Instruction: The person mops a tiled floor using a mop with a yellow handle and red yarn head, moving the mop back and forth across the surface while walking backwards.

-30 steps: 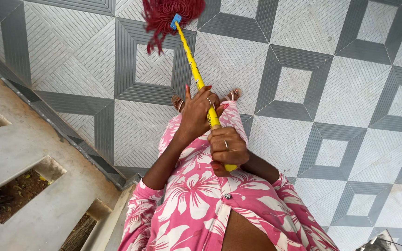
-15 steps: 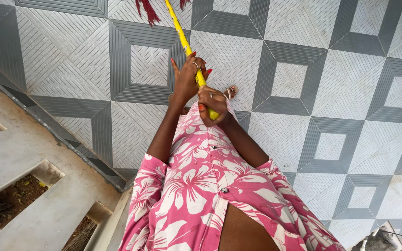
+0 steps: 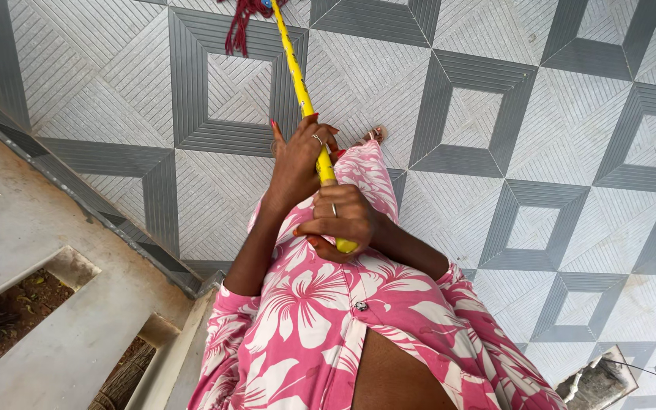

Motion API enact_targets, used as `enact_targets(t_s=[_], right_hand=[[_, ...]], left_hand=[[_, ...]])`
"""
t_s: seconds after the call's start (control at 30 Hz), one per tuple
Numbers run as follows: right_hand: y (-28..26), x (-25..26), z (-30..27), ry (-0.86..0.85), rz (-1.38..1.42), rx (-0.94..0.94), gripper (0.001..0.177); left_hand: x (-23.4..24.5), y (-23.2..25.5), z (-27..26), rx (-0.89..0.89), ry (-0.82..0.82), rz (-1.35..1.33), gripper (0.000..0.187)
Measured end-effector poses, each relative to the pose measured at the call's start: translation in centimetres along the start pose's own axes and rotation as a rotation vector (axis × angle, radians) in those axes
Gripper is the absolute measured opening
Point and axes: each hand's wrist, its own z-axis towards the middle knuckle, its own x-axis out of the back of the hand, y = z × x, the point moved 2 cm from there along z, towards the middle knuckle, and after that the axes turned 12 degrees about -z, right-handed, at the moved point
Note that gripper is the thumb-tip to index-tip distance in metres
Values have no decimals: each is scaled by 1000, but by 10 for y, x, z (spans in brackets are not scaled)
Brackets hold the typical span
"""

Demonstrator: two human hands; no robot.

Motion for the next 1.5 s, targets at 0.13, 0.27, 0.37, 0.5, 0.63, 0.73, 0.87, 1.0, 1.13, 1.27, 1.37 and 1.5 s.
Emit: enact_targets(t_s=[0.13,0.27,0.37,0.5,0.63,0.73,0.87,1.0,1.13,1.27,1.37,1.5], right_hand=[[10,-8,-6,57,-23,52,22],[32,-24,-15,88,-67,21,21],[52,-34,-19,90,-63,-61,20],[74,-47,-27,40,-112,-121,18],[72,-51,-31,6,-113,-121,17],[46,-37,-32,-21,-68,-85,17],[2,-12,-32,84,-81,-14,19],[-9,-5,-24,155,-134,-26,18],[9,-7,-18,172,-129,-34,19],[28,-15,-19,137,-66,-97,21],[35,-22,-25,100,-110,-128,22],[43,-32,-30,98,-99,-206,23]], left_hand=[[-1,-2,6,58,-1,-36,22],[1,-25,21,71,19,-17,14],[0,-50,35,72,34,-21,14],[-7,-83,52,43,62,6,14],[-10,-84,48,122,43,14,23],[-6,-52,23,75,45,-11,28],[-10,-8,-1,11,54,-18,15],[-13,-2,3,-20,36,-4,15],[-12,-13,14,-50,68,-16,14],[-17,-35,27,4,74,-15,13],[-24,-55,33,-6,86,-9,13],[-29,-73,39,-10,118,-1,11]])
